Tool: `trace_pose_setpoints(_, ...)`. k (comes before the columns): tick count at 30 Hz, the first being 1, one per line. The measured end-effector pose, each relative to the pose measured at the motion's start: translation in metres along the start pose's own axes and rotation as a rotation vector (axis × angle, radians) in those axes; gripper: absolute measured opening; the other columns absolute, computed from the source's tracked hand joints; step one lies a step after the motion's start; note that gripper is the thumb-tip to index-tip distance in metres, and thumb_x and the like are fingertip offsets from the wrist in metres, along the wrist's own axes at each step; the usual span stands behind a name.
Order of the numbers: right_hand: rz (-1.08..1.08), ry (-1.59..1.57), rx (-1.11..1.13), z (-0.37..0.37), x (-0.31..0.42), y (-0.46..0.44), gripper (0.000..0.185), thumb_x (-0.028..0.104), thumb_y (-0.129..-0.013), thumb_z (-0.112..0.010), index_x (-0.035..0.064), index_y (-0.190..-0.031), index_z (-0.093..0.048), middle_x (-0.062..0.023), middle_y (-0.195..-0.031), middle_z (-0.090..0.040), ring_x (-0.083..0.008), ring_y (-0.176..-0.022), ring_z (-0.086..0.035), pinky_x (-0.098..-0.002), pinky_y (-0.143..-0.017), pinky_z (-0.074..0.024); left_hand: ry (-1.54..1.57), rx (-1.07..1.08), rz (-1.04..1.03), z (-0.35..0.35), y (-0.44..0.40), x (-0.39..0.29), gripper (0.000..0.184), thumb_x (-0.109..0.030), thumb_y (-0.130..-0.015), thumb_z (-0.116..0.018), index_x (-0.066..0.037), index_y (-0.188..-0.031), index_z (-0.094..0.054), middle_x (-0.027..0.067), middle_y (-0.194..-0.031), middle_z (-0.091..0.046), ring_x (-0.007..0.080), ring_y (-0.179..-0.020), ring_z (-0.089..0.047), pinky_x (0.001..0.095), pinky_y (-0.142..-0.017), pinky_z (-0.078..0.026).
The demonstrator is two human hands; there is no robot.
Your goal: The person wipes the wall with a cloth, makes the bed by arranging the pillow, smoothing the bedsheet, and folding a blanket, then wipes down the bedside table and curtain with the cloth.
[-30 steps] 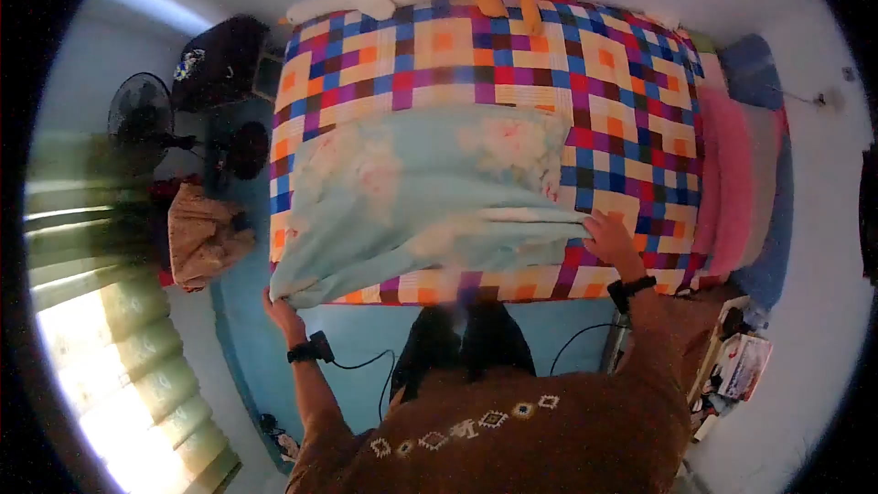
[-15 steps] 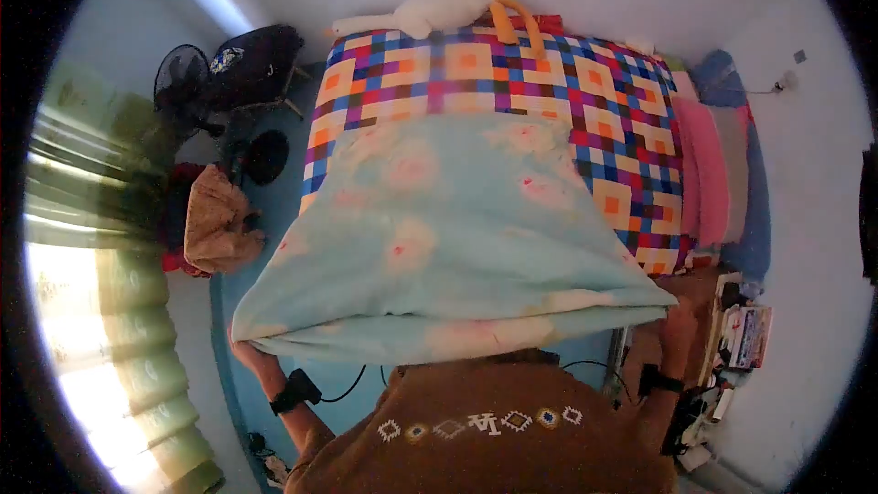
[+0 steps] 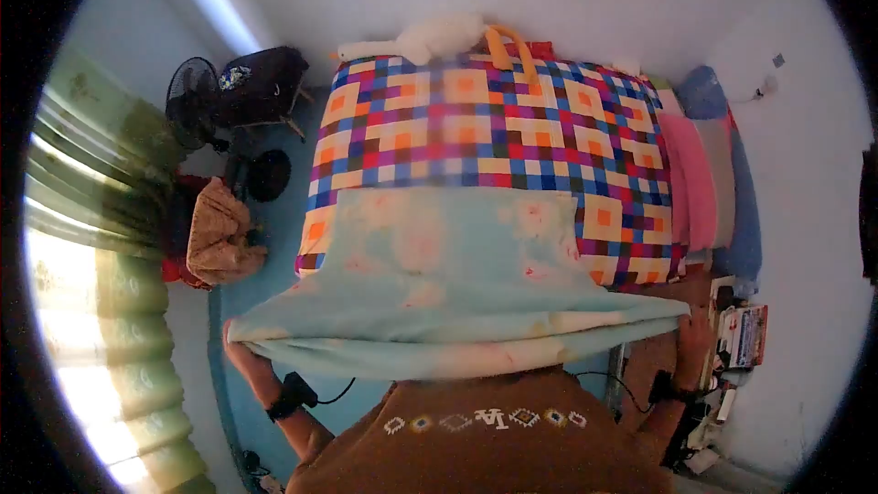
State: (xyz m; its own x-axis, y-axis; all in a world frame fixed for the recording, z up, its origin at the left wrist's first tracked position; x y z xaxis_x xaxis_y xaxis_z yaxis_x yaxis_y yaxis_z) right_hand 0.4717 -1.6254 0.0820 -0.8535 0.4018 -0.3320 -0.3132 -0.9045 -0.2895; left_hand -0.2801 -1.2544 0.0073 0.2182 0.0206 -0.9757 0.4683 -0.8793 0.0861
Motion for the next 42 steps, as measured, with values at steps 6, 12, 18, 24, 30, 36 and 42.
trace_pose_setpoints(6, -0.031, 0.012, 0.032, -0.026, -0.059, -0.149, 0.025, 0.017, -0.09, -0.047, 0.006, -0.111, -0.056, -0.0187, -0.11, -0.057, -0.0356, -0.09, -0.056, -0.0409, -0.073, -0.0469, 0.097, 0.428, -0.128, -0.128, -0.074, -0.024, 0.02, -0.021, -0.093, -0.046, -0.007, -0.103, -0.057, 0.004, -0.092, -0.06, 0.0185, -0.08, -0.061, 0.0323, -0.072, -0.051)
trace_pose_setpoints(12, -0.014, -0.129, -0.451, 0.009, -0.143, -0.384, 0.032, 0.006, -0.087, -0.046, 0.0076, -0.117, -0.053, -0.012, -0.12, -0.054, -0.0314, -0.106, -0.054, -0.0405, -0.082, -0.0478, 0.387, 0.392, -0.297, -0.379, -0.151, -0.173, 0.014, -0.01, -0.087, -0.05, -0.005, -0.098, -0.058, 0.0069, -0.096, -0.058, 0.0191, -0.084, -0.057, 0.033, -0.07, -0.049)
trace_pose_setpoints(18, -0.147, 0.171, -0.732, 0.105, -0.183, -0.417, 0.033, 0.002, -0.085, -0.045, 0.0125, -0.116, -0.051, -0.0078, -0.116, -0.054, -0.0294, -0.103, -0.057, -0.0392, -0.075, -0.0518, 0.517, 0.386, -0.416, -0.406, -0.183, -0.247, 0.021, -0.011, -0.091, -0.048, -0.006, -0.111, -0.053, 0.0118, -0.106, -0.057, 0.0259, -0.093, -0.059, 0.0361, -0.078, -0.053)
trace_pose_setpoints(24, -0.201, 0.342, -0.743, 0.1, -0.198, -0.353, 0.033, 0.004, -0.087, -0.046, 0.0134, -0.118, -0.051, -0.0056, -0.12, -0.054, -0.0259, -0.105, -0.057, -0.037, -0.073, -0.0533, 0.194, 0.412, -0.681, -0.376, -0.138, -0.248, 0.022, -0.012, -0.093, -0.046, -0.004, -0.112, -0.053, 0.0104, -0.106, -0.057, 0.0222, -0.096, -0.058, 0.0326, -0.084, -0.051)
trace_pose_setpoints(30, -0.049, 0.222, -0.604, -0.014, -0.155, -0.224, 0.023, 0.008, -0.09, -0.042, 0.0067, -0.109, -0.056, -0.0119, -0.103, -0.059, -0.0312, -0.096, -0.058, -0.04, -0.074, -0.05, 0.324, 0.539, -0.186, -0.299, -0.134, -0.101, 0.019, -0.018, -0.093, -0.05, -0.008, -0.107, -0.055, 0.0013, -0.099, -0.057, 0.0142, -0.092, -0.055, 0.0289, -0.083, -0.046)
trace_pose_setpoints(36, -0.019, 0.028, -0.106, -0.204, -0.055, -0.016, 0.017, 0.014, -0.092, -0.044, 0.004, -0.093, -0.057, -0.0172, -0.093, -0.057, -0.0339, -0.085, -0.057, -0.0423, -0.074, -0.0476, 0.213, 0.349, 0.201, -0.133, -0.065, 0.128, 0.012, -0.017, -0.091, -0.049, -0.011, -0.095, -0.057, -0.0001, -0.092, -0.056, 0.0134, -0.085, -0.055, 0.0291, -0.075, -0.047)
trace_pose_setpoints(42, -0.124, -0.131, 0.635, -0.248, 0.042, 0.095, 0.041, 0.012, -0.088, -0.054, 0.0071, -0.128, -0.049, -0.0172, -0.132, -0.048, -0.0322, -0.118, -0.049, -0.0418, -0.096, -0.043, -0.039, 0.271, 0.486, -0.019, 0.017, 0.231, 0.015, -0.016, -0.09, -0.048, -0.013, -0.102, -0.056, 0.0035, -0.097, -0.059, 0.0189, -0.085, -0.058, 0.0338, -0.069, -0.051)
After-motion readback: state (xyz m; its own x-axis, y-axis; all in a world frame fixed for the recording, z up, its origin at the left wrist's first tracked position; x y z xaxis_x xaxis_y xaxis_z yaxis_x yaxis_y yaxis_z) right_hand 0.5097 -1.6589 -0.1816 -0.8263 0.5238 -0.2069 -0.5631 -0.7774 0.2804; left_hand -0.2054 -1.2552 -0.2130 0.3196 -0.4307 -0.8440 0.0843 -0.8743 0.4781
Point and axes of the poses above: each hand's wrist, its own y-axis away from the middle knuckle, its own z-axis out of the back of the hand, x = y × z, the point moved 6 cm from there along -y, towards the middle knuckle
